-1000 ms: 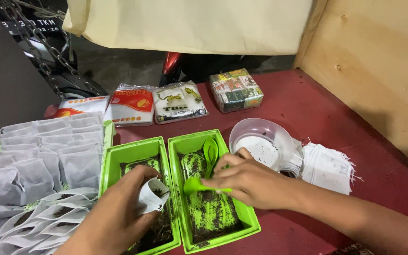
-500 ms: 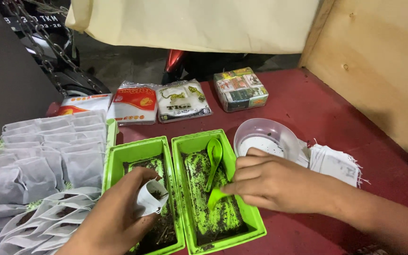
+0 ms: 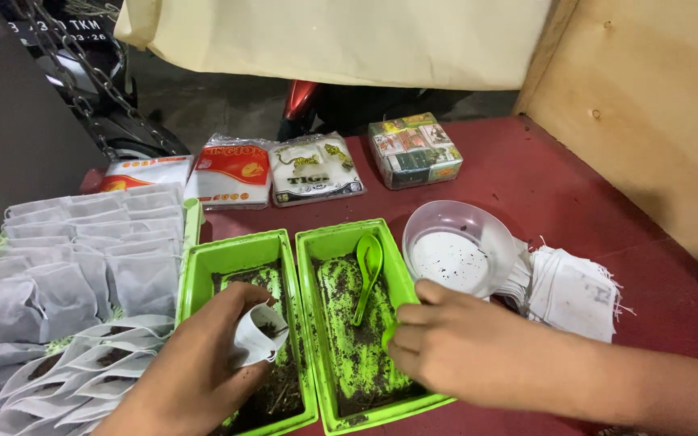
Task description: The person fills small white bags with tea leaves by scooping the leaves from a green tray using a green spoon and placing the bags into a larger container.
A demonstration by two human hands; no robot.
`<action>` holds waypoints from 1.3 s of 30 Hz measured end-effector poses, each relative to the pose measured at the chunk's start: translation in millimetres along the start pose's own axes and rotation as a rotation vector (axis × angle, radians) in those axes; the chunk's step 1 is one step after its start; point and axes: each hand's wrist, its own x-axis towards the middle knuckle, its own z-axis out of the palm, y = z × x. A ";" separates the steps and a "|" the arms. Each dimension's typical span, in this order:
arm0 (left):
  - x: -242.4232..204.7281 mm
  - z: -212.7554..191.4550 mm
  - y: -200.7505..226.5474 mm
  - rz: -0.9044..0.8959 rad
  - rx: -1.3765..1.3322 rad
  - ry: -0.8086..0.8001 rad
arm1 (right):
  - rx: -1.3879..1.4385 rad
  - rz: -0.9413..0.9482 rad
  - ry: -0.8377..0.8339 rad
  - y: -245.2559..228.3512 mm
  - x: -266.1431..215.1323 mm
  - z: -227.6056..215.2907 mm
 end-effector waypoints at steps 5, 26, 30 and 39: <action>-0.1 1.1 -7.3 0.060 0.041 0.019 | 0.005 -0.003 -0.112 -16.7 1.5 0.3; -5.6 -0.4 0.5 -0.022 -0.049 0.037 | 0.434 0.183 -0.066 2.5 48.0 16.6; -3.1 -0.7 -3.2 0.077 -0.052 0.094 | 0.517 0.365 -0.131 7.3 64.9 21.1; -5.8 0.3 -0.6 0.193 -0.061 0.144 | 0.754 0.661 -0.033 -2.5 93.6 23.3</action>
